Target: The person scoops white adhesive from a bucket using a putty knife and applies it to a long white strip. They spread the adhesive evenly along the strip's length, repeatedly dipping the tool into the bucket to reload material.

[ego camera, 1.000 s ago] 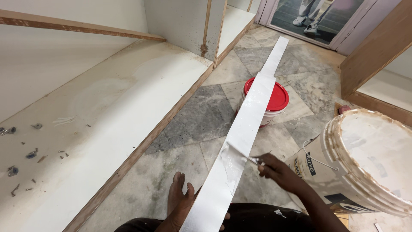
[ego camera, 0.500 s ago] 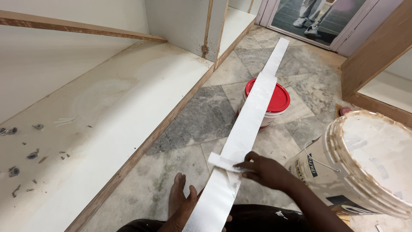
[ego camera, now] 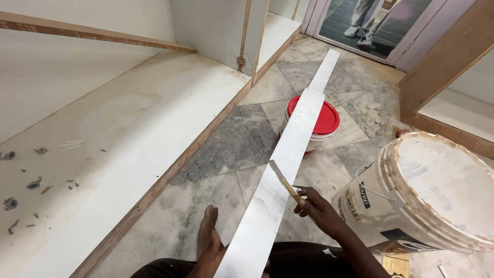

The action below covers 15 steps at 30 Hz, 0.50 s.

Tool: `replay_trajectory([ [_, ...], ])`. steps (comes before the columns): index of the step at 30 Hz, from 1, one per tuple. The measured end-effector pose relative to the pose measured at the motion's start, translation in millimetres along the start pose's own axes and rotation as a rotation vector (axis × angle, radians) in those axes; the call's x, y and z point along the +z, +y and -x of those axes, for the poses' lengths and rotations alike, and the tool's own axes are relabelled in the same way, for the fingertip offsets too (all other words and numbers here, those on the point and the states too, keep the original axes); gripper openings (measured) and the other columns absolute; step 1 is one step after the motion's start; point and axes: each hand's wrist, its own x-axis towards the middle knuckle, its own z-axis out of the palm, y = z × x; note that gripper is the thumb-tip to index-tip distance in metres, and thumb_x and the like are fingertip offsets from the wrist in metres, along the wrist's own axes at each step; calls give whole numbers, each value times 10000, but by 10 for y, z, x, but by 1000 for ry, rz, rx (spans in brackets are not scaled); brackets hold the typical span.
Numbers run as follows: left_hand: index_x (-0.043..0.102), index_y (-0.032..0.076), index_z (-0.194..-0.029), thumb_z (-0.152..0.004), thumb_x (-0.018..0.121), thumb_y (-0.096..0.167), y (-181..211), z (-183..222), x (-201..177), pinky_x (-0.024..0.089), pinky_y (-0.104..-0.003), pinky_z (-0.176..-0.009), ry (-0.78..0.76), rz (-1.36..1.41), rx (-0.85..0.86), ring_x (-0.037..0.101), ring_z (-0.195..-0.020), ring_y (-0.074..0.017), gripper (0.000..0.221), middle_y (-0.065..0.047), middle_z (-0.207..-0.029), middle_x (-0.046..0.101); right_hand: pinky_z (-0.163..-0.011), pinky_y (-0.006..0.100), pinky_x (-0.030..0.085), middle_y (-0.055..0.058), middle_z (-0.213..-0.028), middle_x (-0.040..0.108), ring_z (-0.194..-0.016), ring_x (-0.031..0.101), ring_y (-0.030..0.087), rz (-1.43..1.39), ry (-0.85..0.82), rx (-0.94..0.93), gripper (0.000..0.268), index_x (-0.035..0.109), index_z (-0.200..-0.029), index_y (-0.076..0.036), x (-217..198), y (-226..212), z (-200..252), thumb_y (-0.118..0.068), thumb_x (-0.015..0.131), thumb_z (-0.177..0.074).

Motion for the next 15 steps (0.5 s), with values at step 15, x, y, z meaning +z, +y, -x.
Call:
replay_trajectory([
  [15, 74, 100, -1586, -828, 460, 782, -216, 331, 6, 632, -545, -782, 132, -167, 74, 705, -1070, -424, 1090, -293, -1436, 466, -819, 352, 533, 30, -1192, 569, -909, 666, 210, 631, -55, 50, 544, 598, -1422, -218, 657, -412, 1236, -339, 708, -904],
])
